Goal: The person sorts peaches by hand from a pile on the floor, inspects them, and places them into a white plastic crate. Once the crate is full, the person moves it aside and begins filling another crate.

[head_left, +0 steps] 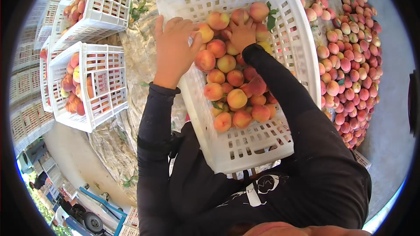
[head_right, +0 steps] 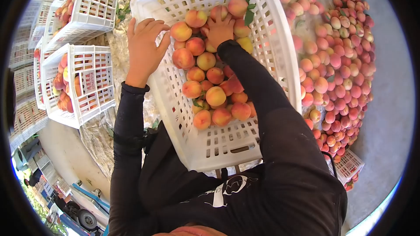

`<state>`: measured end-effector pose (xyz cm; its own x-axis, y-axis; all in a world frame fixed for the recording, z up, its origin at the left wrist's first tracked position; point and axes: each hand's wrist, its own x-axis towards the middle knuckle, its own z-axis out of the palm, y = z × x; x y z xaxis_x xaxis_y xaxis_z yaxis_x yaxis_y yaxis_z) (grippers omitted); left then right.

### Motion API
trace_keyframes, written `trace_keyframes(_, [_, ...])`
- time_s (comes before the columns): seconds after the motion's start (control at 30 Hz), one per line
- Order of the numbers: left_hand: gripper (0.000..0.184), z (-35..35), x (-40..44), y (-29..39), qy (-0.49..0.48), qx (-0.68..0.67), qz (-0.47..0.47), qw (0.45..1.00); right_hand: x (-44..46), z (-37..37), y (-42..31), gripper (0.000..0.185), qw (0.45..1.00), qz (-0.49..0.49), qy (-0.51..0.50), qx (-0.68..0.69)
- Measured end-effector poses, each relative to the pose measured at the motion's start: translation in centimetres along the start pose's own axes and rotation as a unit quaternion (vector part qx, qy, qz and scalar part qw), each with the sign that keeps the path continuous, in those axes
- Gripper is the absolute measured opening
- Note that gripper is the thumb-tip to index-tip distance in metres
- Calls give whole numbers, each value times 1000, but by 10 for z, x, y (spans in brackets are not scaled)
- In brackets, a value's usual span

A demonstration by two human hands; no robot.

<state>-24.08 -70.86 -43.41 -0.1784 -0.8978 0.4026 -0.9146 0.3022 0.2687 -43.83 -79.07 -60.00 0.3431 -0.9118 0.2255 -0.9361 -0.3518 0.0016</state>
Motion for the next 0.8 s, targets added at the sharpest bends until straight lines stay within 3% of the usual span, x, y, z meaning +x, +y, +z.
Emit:
trace_keyframes(0.03, [13,0,-1,0,1,3,-3,1000,2,-2,0,48,999,-12,-39,-25])
trace_keyframes(0.1, [13,1,-2,-1,1,5,-4,1000,10,-5,-3,45,997,-36,-4,-63])
trace_keyframes(0.17, [13,1,0,1,10,1,-3,1000,26,-8,-7,34,936,-211,-120,-254])
trace_keyframes(0.23, [14,0,1,0,12,-26,-14,999,37,-9,-7,29,938,-237,-105,-228])
trace_keyframes(0.3, [14,0,-1,-1,15,-26,-22,999,36,-9,0,26,965,-158,-210,11])
trace_keyframes(0.43, [15,3,-1,-2,19,-17,-9,1000,33,14,6,23,966,-148,-199,71])
trace_keyframes(0.5, [15,5,-3,0,9,-13,-11,1000,37,-1,-6,25,953,-123,-276,27])
trace_keyframes(0.53, [15,3,0,-1,10,-2,-10,1000,30,15,-18,26,982,-37,-183,29])
trace_keyframes(0.67, [16,1,-3,-1,15,-27,-7,1000,25,33,-31,27,970,-2,-227,-85])
trace_keyframes(0.77, [15,4,-1,-5,27,-39,-17,999,24,31,1,28,969,-64,-238,16])
trace_keyframes(0.8, [15,6,-1,-6,26,-33,-17,999,15,19,7,30,971,-82,-192,118])
